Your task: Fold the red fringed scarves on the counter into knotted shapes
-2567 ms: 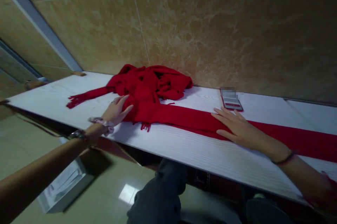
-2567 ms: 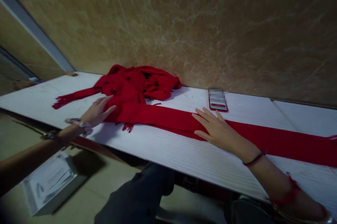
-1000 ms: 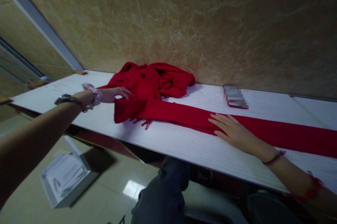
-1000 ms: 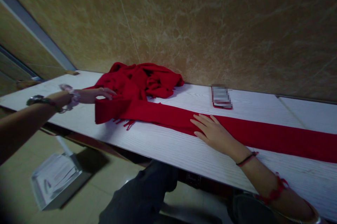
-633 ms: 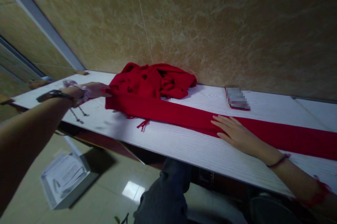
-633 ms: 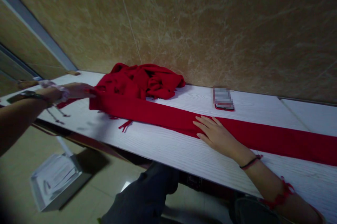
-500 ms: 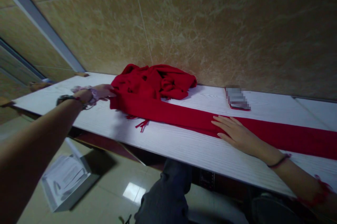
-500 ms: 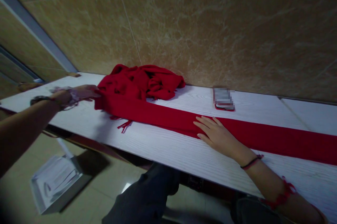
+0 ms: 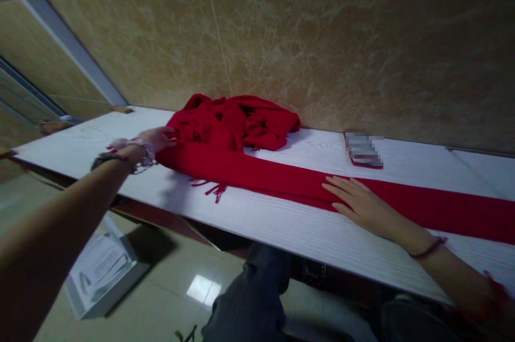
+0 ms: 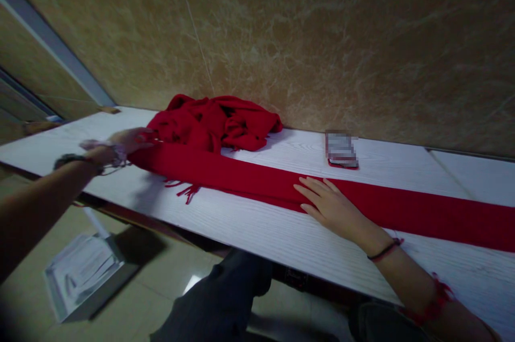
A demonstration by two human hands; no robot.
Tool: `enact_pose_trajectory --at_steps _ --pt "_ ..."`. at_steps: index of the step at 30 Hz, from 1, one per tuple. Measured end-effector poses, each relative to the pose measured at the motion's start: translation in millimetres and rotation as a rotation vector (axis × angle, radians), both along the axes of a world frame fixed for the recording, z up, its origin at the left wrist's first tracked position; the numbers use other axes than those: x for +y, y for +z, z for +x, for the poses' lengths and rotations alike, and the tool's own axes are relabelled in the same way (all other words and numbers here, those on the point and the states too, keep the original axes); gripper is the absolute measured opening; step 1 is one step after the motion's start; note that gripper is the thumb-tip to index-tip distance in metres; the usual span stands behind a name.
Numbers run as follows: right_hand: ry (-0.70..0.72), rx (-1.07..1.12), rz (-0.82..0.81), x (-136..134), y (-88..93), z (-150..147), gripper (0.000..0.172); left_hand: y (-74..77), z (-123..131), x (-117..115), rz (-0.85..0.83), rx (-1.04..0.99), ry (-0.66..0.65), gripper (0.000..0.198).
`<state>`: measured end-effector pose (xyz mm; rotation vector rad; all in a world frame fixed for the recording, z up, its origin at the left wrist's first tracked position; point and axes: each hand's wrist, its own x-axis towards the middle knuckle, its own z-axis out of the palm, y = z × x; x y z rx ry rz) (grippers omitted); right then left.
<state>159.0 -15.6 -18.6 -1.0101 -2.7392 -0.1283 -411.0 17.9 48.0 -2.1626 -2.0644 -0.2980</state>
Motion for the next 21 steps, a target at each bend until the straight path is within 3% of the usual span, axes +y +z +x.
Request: enact_pose_trajectory --at_steps 3,5,7,10,12,16,21 --pt "0.045 -0.048 0.079 -0.6 -0.3 0.2 0.042 -11.8 49.3 -5.1 0.1 0.0 0.154 0.073" --pt "0.074 -0.09 0.146 -1.1 -0.5 1.8 0.043 -13.8 87.8 -14.3 0.23 0.0 0.115 0.064" --pt "0.08 -0.121 0.214 -1.7 0.0 4.9 0.048 -14.1 125.7 -25.3 0.294 0.024 -0.087 0.056" --pt "0.043 -0.153 0.297 -3.7 4.9 11.1 0.055 -20.2 174.5 -39.0 0.093 0.144 -0.524 0.052" --pt "0.028 -0.171 0.325 -6.6 11.1 15.2 0.055 -27.7 197.9 -43.4 -0.068 0.214 -0.593 0.055" --pt "0.002 -0.119 0.325 -15.6 20.1 21.9 0.052 -35.7 217.7 -42.4 -0.292 0.282 -0.528 0.05" --pt "0.039 -0.063 0.126 -22.8 6.4 30.8 0.056 -34.3 206.9 -40.1 -0.369 0.292 -0.506 0.049"
